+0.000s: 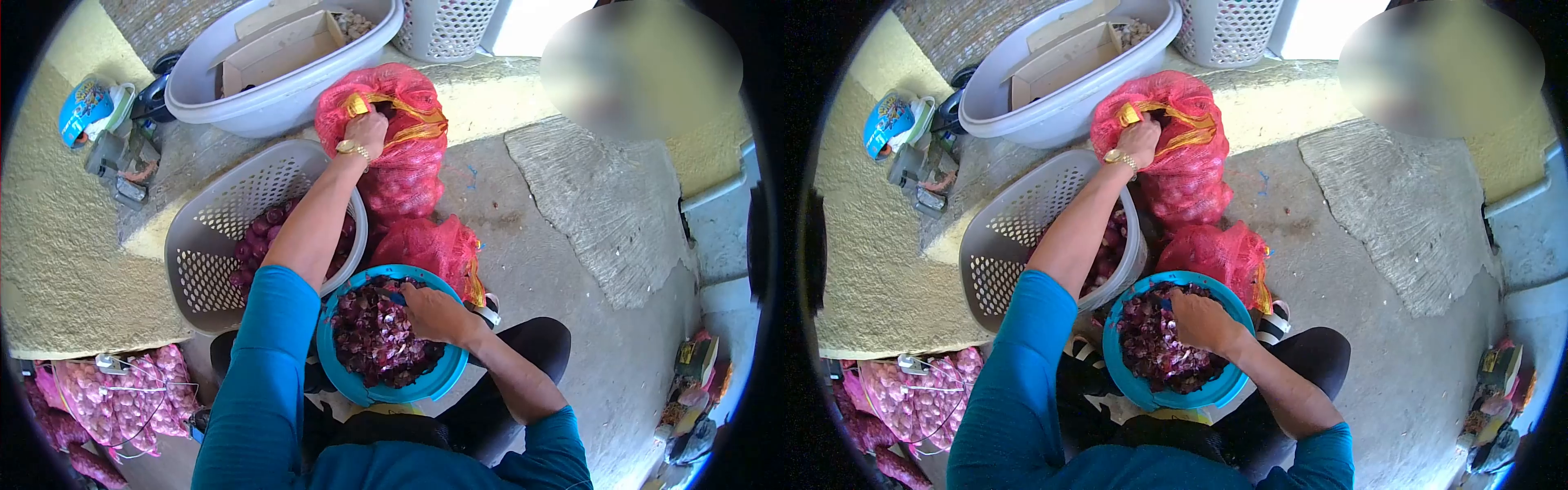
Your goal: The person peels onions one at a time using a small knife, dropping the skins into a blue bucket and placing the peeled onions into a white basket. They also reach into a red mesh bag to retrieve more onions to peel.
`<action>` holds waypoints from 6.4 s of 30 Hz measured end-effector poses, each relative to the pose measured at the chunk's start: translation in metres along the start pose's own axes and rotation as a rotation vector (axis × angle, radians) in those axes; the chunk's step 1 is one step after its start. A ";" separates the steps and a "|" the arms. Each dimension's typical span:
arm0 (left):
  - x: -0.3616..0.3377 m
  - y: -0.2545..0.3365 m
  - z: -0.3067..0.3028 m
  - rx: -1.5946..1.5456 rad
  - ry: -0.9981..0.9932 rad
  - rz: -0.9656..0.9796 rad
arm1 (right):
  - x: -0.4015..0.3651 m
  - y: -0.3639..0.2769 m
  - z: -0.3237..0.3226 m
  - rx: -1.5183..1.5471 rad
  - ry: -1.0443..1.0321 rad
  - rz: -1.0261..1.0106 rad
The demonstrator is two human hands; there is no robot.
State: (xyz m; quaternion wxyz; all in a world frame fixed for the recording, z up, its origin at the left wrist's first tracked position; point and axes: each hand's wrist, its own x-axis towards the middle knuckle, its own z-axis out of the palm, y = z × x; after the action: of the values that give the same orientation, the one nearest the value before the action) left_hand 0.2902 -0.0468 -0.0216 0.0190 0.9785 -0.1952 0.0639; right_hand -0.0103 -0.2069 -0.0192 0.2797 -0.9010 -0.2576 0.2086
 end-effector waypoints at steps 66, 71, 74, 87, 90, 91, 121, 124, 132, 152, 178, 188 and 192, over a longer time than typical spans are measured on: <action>-0.258 0.095 -0.039 -2.586 -0.057 -0.382 | 0.014 -0.045 -0.046 -0.038 0.688 0.059; -0.261 0.090 -0.028 -2.625 -0.089 -0.343 | 0.018 -0.042 -0.041 -0.134 0.666 0.081; -0.261 0.086 -0.017 -2.692 -0.059 -0.356 | 0.019 -0.043 -0.039 -0.116 0.673 0.058; -0.259 0.088 -0.019 -2.807 -0.085 -0.252 | 0.028 -0.034 -0.037 -0.243 0.771 -0.006; -0.260 0.093 -0.023 -2.695 0.042 -0.380 | 0.028 -0.038 -0.037 -0.223 0.747 0.008; -0.260 0.094 -0.023 -2.633 0.113 -0.439 | 0.029 -0.038 -0.036 -0.221 0.753 0.008; -0.263 0.099 -0.027 -2.612 0.000 -0.670 | 0.029 -0.013 -0.031 -0.264 0.657 -0.041; -0.261 0.099 -0.032 -2.627 -0.056 -0.692 | 0.027 -0.015 -0.032 -0.259 0.647 -0.066; -0.261 0.111 -0.017 -2.454 0.386 -0.624 | 0.028 -0.033 -0.008 0.010 0.672 0.043; -0.257 0.117 -0.029 -2.700 0.169 -0.436 | 0.031 -0.015 -0.007 -0.021 0.713 0.047; -0.243 0.102 0.002 -2.928 0.033 -0.308 | 0.028 -0.005 -0.014 -0.168 0.674 0.007; -0.244 0.097 -0.046 -2.776 -0.418 -0.319 | 0.019 0.007 -0.052 -0.181 0.571 -0.287; -0.246 0.102 -0.020 -2.856 -0.055 -0.510 | 0.022 -0.001 -0.033 -0.194 0.699 -0.115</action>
State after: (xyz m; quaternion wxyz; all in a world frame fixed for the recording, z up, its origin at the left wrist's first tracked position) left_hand 0.0230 -0.0467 -0.0332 0.9659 0.1339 0.0846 -0.2050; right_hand 0.0235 -0.2067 0.0007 0.2755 -0.9243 -0.2152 -0.1530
